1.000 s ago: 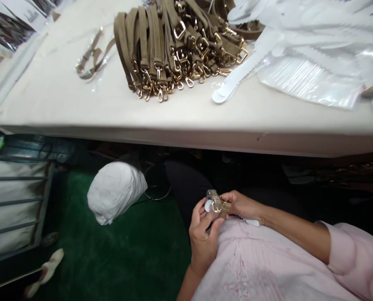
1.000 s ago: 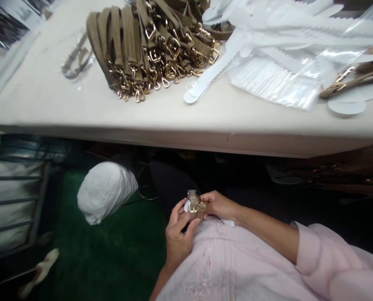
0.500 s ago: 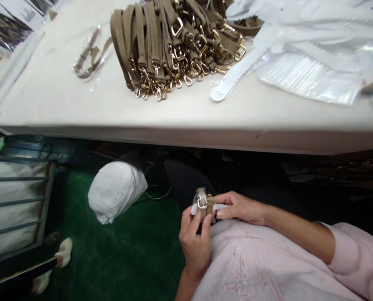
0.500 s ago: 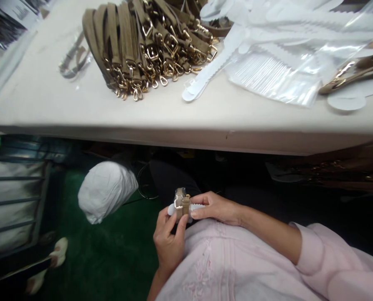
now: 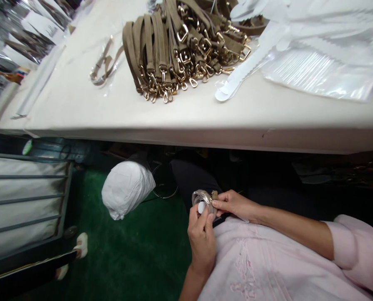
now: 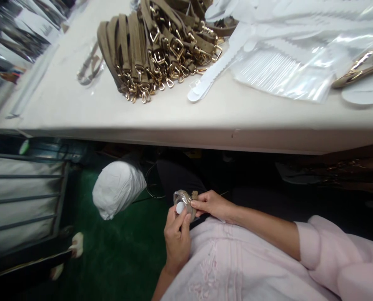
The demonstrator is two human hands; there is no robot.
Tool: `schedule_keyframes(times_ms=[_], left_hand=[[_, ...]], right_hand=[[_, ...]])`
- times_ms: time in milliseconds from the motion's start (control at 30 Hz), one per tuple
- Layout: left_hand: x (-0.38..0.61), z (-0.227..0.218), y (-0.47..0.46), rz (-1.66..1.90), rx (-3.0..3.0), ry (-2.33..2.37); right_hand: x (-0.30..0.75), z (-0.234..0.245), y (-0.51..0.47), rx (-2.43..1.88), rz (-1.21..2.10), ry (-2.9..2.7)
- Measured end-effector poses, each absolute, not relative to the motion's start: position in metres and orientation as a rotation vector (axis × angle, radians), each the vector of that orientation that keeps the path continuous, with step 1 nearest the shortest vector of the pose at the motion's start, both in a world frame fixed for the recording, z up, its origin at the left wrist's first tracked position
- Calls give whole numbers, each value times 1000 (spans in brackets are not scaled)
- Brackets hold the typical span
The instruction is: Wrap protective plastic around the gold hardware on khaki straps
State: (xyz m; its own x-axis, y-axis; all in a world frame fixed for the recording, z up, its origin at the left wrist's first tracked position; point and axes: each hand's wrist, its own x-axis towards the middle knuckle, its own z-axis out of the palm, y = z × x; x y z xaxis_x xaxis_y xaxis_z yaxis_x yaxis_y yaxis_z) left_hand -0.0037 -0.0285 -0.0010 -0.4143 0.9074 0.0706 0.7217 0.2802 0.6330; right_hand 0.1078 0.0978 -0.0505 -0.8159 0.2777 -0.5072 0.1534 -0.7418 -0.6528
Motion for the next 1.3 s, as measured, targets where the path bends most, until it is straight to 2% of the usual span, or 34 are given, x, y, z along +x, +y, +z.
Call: schedule_keyframes(times_ms=[233,433,633,700,867,1033,1100,1300], left_hand=[[-3,-12,-29,838,1702,2334],[-3,-23,-29,819,1874,2404],[-3,-26,-23,768,1945,2415],[-3,-26,-22,744,1946,2408],[-4,-26,-23,737,1963,2413],[-5,-28,-25,673,1978,2424],[-4,-29,-25,697,1980,2425],[-3,-30,-22,763,2013,2416]], right_hand=[[110,-51,93,-902,2607,-1253],[112,-62,94,-1102,2377,-1512],[112,-48,90,-1182,2177,-1611],[111,-44,89,-1115,2200,-1553],[116,-41,96,-975,2501,-1318],[129,-37,103,-715,2542,-1394],[131,-36,103,-618,2403,-1571],[124,-33,101,-472,1636,-2007]])
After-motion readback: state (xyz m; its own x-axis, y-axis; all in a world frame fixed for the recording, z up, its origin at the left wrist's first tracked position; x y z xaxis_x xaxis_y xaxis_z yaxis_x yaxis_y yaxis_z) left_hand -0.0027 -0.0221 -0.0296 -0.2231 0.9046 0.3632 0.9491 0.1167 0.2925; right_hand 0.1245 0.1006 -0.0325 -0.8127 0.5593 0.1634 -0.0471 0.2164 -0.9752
